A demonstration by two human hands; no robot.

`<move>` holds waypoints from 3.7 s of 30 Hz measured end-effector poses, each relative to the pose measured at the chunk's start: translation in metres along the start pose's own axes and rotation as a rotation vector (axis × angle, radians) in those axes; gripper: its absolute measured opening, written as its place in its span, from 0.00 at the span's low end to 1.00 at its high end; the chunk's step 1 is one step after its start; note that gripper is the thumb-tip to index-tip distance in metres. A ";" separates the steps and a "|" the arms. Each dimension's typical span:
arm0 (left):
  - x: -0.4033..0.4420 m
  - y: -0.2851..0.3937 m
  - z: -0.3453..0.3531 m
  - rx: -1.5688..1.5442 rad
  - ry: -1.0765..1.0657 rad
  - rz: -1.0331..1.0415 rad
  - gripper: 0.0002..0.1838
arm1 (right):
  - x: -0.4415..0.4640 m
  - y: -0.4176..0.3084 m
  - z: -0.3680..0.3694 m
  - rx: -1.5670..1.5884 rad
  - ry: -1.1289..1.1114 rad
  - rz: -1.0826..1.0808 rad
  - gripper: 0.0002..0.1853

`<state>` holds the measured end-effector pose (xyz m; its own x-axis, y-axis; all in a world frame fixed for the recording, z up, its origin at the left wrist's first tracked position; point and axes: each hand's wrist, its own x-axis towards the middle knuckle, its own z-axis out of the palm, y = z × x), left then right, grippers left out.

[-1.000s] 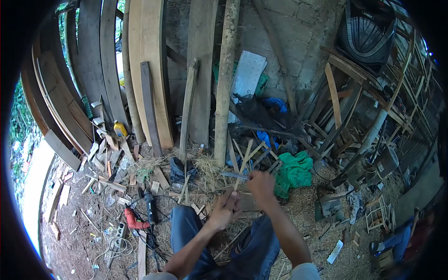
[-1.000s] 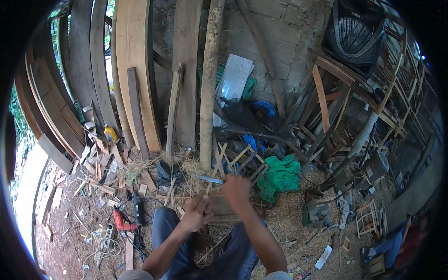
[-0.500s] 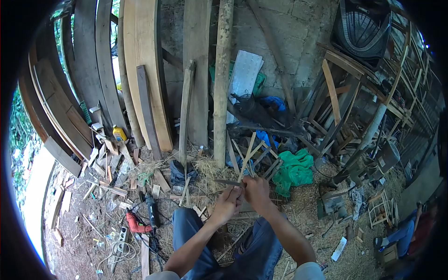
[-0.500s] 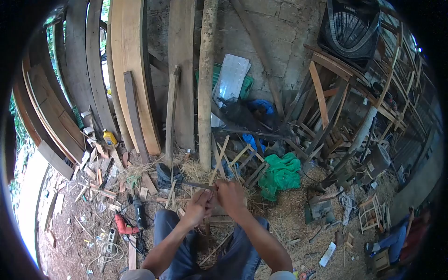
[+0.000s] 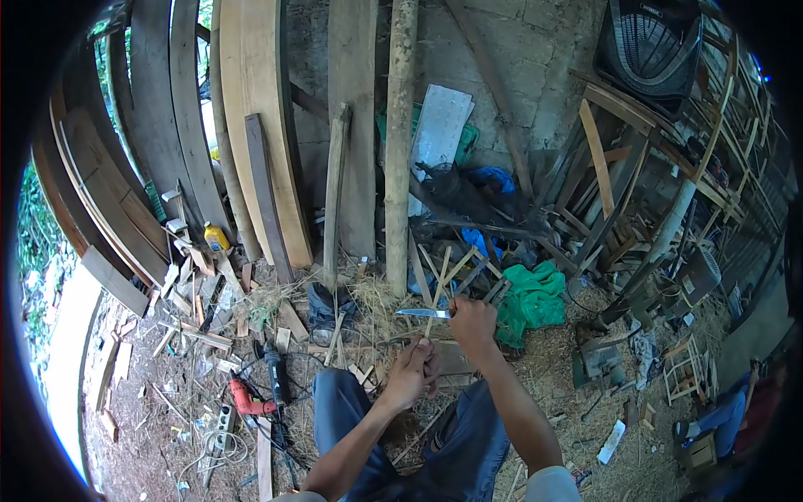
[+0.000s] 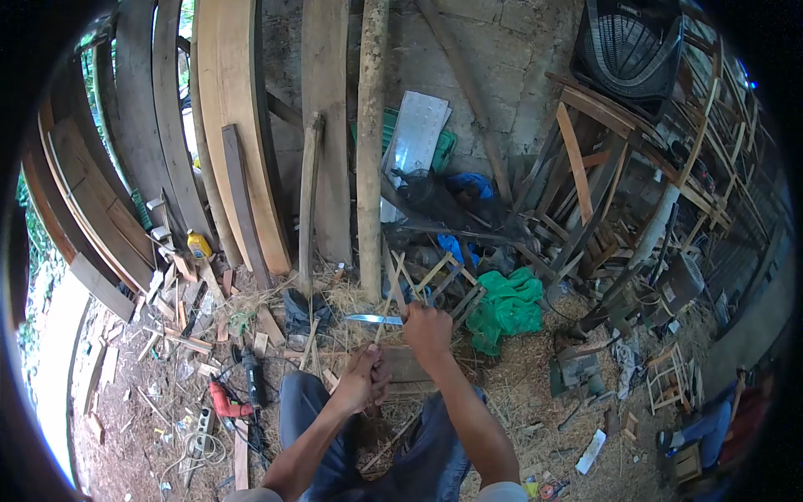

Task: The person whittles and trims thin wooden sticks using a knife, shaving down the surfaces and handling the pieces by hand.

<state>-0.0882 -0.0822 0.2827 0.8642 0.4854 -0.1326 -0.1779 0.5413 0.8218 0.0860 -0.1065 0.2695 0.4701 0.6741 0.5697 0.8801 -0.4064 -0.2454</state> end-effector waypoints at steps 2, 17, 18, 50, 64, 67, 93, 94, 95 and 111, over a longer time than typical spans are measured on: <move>0.004 0.001 0.000 -0.014 0.008 -0.009 0.18 | -0.001 0.003 0.003 -0.021 -0.007 -0.020 0.03; 0.064 -0.038 -0.129 1.326 -0.069 -0.416 0.17 | -0.121 0.025 0.102 0.463 -0.777 0.082 0.17; 0.080 -0.055 -0.152 1.545 -0.050 -0.154 0.17 | -0.126 0.022 0.103 0.475 -0.775 0.089 0.17; 0.124 -0.092 -0.125 1.161 0.051 0.508 0.07 | -0.172 0.024 0.179 0.435 -0.540 0.512 0.10; 0.129 -0.096 -0.134 1.098 0.043 0.597 0.08 | -0.153 0.040 0.175 -0.206 -0.857 0.070 0.16; 0.128 -0.095 -0.132 1.095 0.055 0.574 0.08 | -0.166 0.053 0.181 -0.163 -0.801 -0.070 0.14; 0.119 -0.096 -0.125 1.101 0.025 0.567 0.07 | -0.135 0.012 0.128 0.304 -0.716 0.458 0.14; 0.119 -0.095 -0.124 1.151 -0.005 0.603 0.07 | -0.148 0.019 0.137 0.263 -0.656 0.315 0.14; 0.117 -0.095 -0.123 1.200 -0.038 0.637 0.08 | -0.160 0.024 0.147 0.221 -0.595 0.176 0.14; 0.107 -0.088 -0.117 1.195 -0.044 0.530 0.09 | -0.237 0.055 0.245 -0.013 -0.861 0.247 0.11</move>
<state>-0.0346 0.0023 0.1313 0.8369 0.4152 0.3567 0.0061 -0.6586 0.7525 0.0393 -0.1376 -0.0715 0.5371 0.7937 -0.2856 0.7491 -0.6045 -0.2709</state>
